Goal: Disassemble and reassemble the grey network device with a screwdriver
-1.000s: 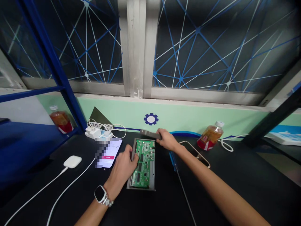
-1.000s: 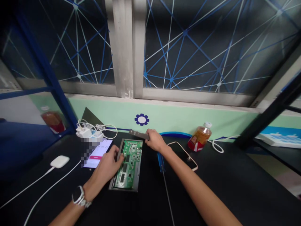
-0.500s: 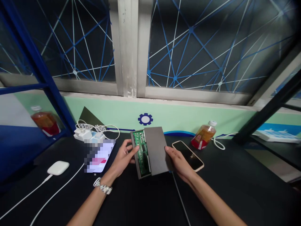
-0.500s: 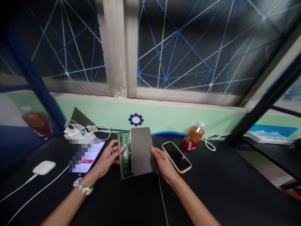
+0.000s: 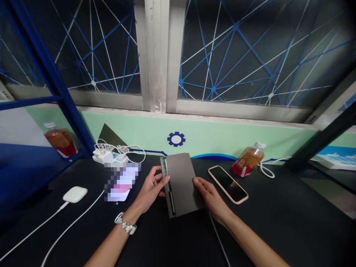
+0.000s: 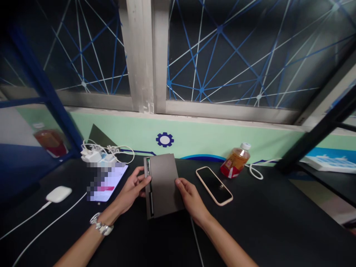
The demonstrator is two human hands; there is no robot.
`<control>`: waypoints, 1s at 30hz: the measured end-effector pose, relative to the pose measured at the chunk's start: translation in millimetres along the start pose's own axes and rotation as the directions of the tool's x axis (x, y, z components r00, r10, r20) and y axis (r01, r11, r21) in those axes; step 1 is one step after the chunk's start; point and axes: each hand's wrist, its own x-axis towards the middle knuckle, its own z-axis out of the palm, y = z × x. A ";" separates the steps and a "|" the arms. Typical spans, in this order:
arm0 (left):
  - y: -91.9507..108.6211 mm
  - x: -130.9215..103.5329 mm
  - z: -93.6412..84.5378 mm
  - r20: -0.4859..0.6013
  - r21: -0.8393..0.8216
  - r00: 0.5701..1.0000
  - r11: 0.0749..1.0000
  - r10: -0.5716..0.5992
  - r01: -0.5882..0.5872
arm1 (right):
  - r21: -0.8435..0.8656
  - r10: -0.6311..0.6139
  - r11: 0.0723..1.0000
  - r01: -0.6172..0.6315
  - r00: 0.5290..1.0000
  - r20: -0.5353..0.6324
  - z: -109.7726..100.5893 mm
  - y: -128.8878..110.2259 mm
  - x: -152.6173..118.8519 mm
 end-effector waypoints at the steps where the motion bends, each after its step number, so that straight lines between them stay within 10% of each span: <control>1: 0.3 -0.4 0.1 0.000 -0.001 1.000 1.000 -0.004 0.004 | -0.011 -0.003 1.000 0.003 1.000 -0.005 0.6 -0.1 -0.1; 13: -1.4 -1.6 6.0 0.003 -0.032 1.000 0.999 0.012 -0.012 | -0.091 -0.057 0.994 0.063 0.996 0.063 9.5 -11.4 -3.7; 17: -0.6 -1.1 7.8 -0.017 -0.037 0.999 0.999 0.027 -0.028 | 0.031 0.091 0.995 -0.098 0.979 0.182 9.9 -19.3 -12.8; 21: 4.5 3.3 -9.4 -0.064 0.166 0.990 0.980 0.123 -0.111 | 0.114 0.051 0.990 -0.080 0.971 0.236 10.3 -26.6 -17.6; 25: 9.0 6.3 -49.3 -0.026 0.663 0.942 0.711 0.335 -0.235 | -0.071 -0.118 0.990 0.124 0.990 0.077 6.3 -28.5 -16.6; 30: 3.6 4.2 -85.3 0.079 0.833 0.979 0.527 0.190 -0.169 | -0.568 -0.463 0.694 0.442 0.878 0.117 -2.3 -25.4 -12.9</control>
